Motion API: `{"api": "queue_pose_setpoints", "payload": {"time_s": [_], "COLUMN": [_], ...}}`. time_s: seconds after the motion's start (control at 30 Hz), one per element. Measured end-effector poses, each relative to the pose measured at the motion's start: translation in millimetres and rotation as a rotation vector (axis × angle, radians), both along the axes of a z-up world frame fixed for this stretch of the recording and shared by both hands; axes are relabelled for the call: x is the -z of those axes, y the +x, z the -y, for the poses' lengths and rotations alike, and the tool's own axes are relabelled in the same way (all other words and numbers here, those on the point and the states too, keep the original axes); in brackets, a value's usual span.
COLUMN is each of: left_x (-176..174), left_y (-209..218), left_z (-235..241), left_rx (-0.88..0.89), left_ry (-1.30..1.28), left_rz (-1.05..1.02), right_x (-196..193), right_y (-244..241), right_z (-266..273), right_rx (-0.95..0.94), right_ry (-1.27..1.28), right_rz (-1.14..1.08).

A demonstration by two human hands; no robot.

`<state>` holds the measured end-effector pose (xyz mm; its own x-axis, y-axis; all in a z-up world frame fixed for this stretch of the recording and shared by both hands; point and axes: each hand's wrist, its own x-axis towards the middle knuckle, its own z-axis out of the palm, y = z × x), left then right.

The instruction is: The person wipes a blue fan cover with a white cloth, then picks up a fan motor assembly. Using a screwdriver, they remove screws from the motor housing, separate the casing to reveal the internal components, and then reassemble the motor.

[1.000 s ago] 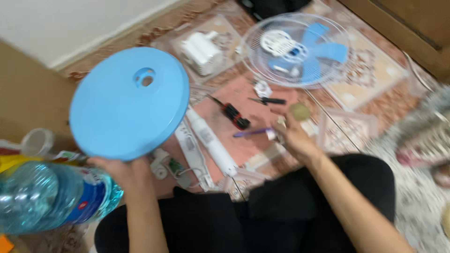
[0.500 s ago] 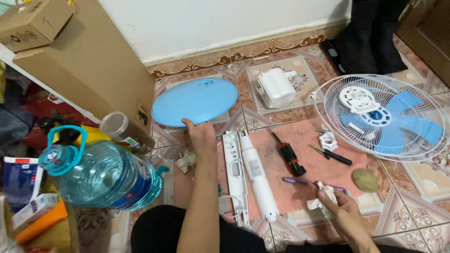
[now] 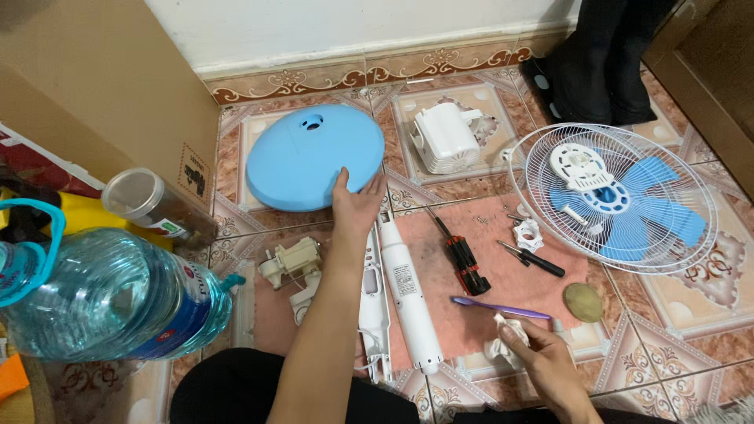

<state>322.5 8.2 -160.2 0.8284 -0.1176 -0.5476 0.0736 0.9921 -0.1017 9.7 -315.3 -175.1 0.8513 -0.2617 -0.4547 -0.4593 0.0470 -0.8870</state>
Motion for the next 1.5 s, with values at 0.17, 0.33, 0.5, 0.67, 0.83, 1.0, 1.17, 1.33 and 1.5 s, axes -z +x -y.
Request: {"api": "queue_pose_setpoints", "payload": {"time_s": [0.17,0.33,0.5,0.67,0.83,1.0,1.17,1.33,1.5], "left_x": [6.7,16.4,-36.7,-14.3,-87.9,24.6,-27.1,-17.2,-51.9], "left_y": [-0.9,-30.9,-116.1,-196.4,-292.8,-348.0,-366.5,-372.7,-333.4], "left_z": [1.6,-0.8,26.0,82.2,137.3,121.3,123.4,110.1,47.4], "left_rx": [0.162,0.231,0.469,0.543,0.788,0.677,0.757,0.887,1.460], "left_ry": [0.041,0.058,-0.126,0.009,0.720,1.010,0.935,0.863,1.291], "left_rz": [0.020,0.084,0.614,0.525,-0.011,0.101,0.072,0.222,0.858], "right_x": [40.0,31.8,34.7,-46.2,15.8,64.8,40.8,31.4,25.1], "right_y": [-3.3,-2.5,-1.8,-1.4,-49.3,-82.6,-77.1,-49.8,-14.2], "right_z": [16.0,14.1,23.4,-21.9,-118.3,-132.7,-111.8,-71.6,-11.1], "right_rx": [0.037,0.017,0.062,0.053,0.106,0.099,0.034,-0.002,-0.041], "right_ry": [0.035,-0.011,0.110,-0.039,-0.083,-0.272,-0.418,-0.492,-0.419], "right_rz": [0.105,0.145,0.249,0.306,0.385,0.176,0.213,0.212,0.196]}}
